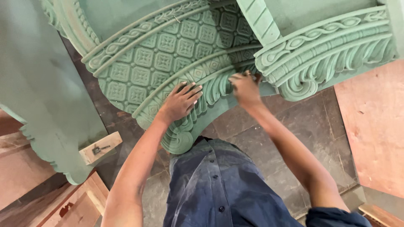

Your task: The person sands the carved leg of a green-painted wooden furniture piece using a sanding block. They move the block along the intricate patterns and edges of the leg, focusing on smoothing the surface.

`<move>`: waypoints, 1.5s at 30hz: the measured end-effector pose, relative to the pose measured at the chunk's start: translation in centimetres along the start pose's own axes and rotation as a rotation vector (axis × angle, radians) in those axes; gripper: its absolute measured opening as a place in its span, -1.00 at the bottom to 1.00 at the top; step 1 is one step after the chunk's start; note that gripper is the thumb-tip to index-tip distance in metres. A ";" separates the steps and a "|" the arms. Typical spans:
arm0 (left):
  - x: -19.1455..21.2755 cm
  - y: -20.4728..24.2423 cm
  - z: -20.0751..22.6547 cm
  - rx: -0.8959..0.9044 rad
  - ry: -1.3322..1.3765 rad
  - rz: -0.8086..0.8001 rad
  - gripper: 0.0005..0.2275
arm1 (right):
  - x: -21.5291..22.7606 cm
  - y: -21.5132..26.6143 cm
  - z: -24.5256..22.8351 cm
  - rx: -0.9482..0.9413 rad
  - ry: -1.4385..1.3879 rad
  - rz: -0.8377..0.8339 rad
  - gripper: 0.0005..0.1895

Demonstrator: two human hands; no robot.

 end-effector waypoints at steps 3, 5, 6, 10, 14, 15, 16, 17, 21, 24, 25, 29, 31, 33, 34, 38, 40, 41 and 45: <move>0.1 0.1 -0.1 0.005 0.014 0.010 -0.62 | -1.7 1.0 -1.4 0.264 0.615 -0.207 -0.51; 0.2 0.0 -0.5 0.011 0.015 0.005 -0.62 | -2.2 0.6 -0.6 -0.027 0.305 -0.329 -0.63; 0.2 0.2 -0.3 0.009 0.009 -0.005 -0.61 | -2.2 0.6 0.4 -0.170 0.146 -0.391 -0.67; 0.2 0.0 -0.2 0.034 0.039 -0.033 -0.58 | -0.8 -1.7 2.2 0.040 -0.114 -0.056 -0.73; 0.0 0.0 0.2 0.000 0.024 -0.022 -0.59 | -2.8 -0.4 1.0 0.178 0.264 -0.058 -0.60; 0.1 0.0 -0.1 0.003 0.025 -0.021 -0.57 | -3.7 -0.4 0.5 0.195 0.297 -0.142 -0.64; 0.2 0.0 -0.4 0.006 0.027 -0.020 -0.56 | -4.2 -0.5 0.4 0.115 0.183 -0.179 -0.66; 0.1 0.2 -0.2 0.014 0.016 -0.040 -0.55 | -4.5 -0.1 0.6 0.028 0.066 -0.224 -0.67; -1.3 -0.6 1.3 0.070 -0.054 -0.140 -0.52 | -2.8 -0.3 0.9 0.136 -0.002 0.200 -0.64; -2.9 -1.9 2.9 0.096 -0.039 -0.090 -0.49 | -3.4 -0.4 0.0 0.186 0.384 0.063 -0.78; -3.6 -2.6 3.3 0.087 -0.017 -0.049 -0.48 | -3.8 -0.3 0.0 0.124 0.299 -0.048 -0.80; -6.9 -4.8 4.9 0.123 0.036 -0.034 -0.48 | -2.5 0.2 1.2 0.009 0.054 -0.053 -0.83; -8.0 -5.1 5.8 0.111 0.058 -0.052 -0.47 | -1.9 0.7 1.9 0.025 0.062 0.087 -0.82; -8.3 -5.3 6.0 0.101 0.019 -0.035 -0.48 | -2.2 0.7 2.5 0.045 0.148 0.149 -0.82; -8.3 -5.1 6.4 0.094 0.002 -0.029 -0.48 | -2.9 1.1 2.9 0.083 0.110 0.071 -0.78; -7.9 -5.4 6.4 0.055 0.009 -0.017 -0.52 | -5.0 1.6 5.6 0.082 -0.199 -0.060 -0.69; -8.2 -5.4 6.5 0.084 0.005 -0.052 -0.53 | -5.0 2.4 7.3 -0.040 -0.288 0.040 -0.67; -8.2 -5.6 6.3 0.064 -0.009 -0.054 -0.53 | -4.6 2.2 8.0 -0.105 -0.257 0.136 -0.66; -8.4 -5.1 6.5 0.031 -0.002 -0.060 -0.52 | -4.0 3.8 5.7 -0.106 0.107 0.275 -0.53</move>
Point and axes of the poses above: each hand's wrist, its own y-axis away from the middle knuckle, its own x-axis out of the back of the hand, z = x × y, the point moved 3 cm from there along -y, towards the middle knuckle, and after that the axes turned 7 degrees about z, right-handed, at the moved point
